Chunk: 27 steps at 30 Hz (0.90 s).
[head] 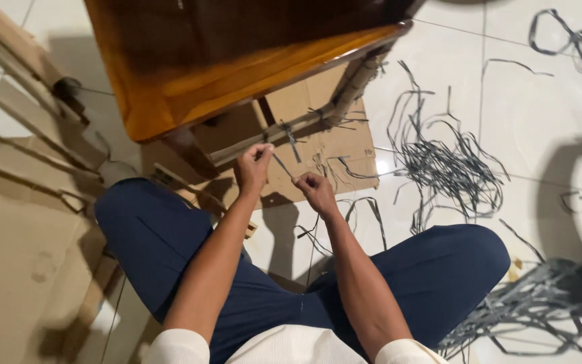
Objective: Wrapping the legs of a wooden chair with protective cardboard and plastic strips.
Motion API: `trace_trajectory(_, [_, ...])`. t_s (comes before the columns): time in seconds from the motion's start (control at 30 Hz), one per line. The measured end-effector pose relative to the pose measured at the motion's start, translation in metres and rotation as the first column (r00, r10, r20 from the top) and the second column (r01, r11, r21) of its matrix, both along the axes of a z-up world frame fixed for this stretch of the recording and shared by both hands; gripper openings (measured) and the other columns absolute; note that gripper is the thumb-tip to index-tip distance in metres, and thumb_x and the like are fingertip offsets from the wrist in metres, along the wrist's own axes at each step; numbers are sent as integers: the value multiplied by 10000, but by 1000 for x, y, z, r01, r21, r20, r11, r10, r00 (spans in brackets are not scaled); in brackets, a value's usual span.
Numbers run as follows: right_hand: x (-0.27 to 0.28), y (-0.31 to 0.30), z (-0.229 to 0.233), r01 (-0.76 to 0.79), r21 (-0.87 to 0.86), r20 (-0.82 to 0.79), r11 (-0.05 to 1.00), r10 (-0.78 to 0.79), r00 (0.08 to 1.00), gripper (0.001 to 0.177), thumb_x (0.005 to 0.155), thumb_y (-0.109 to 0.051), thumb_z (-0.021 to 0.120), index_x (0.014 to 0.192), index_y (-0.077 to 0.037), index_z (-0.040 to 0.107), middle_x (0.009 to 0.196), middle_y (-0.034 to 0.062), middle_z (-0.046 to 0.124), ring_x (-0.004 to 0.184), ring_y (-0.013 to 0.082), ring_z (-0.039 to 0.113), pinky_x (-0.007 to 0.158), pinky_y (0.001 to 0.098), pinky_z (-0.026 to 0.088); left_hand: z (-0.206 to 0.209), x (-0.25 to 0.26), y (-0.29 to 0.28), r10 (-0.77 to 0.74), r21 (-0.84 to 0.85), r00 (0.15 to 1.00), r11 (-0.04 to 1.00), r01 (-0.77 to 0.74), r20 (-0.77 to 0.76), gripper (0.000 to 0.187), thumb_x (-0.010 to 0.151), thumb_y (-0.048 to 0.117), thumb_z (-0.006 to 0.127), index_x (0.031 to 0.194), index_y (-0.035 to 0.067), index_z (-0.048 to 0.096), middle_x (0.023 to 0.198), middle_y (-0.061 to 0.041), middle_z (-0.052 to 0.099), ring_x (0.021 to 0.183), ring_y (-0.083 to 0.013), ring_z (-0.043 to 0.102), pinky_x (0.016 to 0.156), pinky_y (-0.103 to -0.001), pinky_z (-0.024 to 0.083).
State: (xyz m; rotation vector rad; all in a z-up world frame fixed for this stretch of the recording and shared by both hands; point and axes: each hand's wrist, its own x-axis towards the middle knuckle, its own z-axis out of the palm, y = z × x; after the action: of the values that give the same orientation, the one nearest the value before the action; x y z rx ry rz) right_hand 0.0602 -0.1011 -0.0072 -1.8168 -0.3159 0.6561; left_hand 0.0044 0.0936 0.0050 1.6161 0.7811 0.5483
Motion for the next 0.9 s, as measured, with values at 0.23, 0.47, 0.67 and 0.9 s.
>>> trace_trajectory(0.23, [-18,39,-54,-220,-154,61,963,231,971,244,898,-230,719,813,-1,707,719,47,710,679,104,623,667,290,522,4,-23,53,120,331,992,938,-100,-40,189,1024,171,621,1093,62,759,898,-124,757,809,-278,731,729,-400,548])
trace_trajectory(0.47, [-33,83,-65,-125,40,-93,991,128,987,209,926,-226,690,886,-33,757,769,27,727,678,87,616,634,260,494,-12,-36,61,-25,576,969,800,166,-245,327,933,55,549,1248,54,634,1253,-217,651,1164,-461,568,1007,-519,446])
trace_trajectory(0.67, [-29,118,-37,81,150,-550,985,15,835,141,992,-260,628,1024,-161,723,737,-46,564,526,45,372,445,227,270,-36,-20,73,-38,501,944,840,208,-328,239,948,71,536,1177,78,602,1158,-217,637,1113,-471,578,949,-561,454])
trace_trajectory(0.9, [-9,147,-52,183,260,-747,948,77,660,159,1018,-225,541,1158,-256,610,816,-90,569,553,37,389,453,204,294,-74,14,96,-24,201,753,958,205,-657,319,899,179,604,1201,158,707,1276,-216,683,1238,-412,633,1041,-503,497])
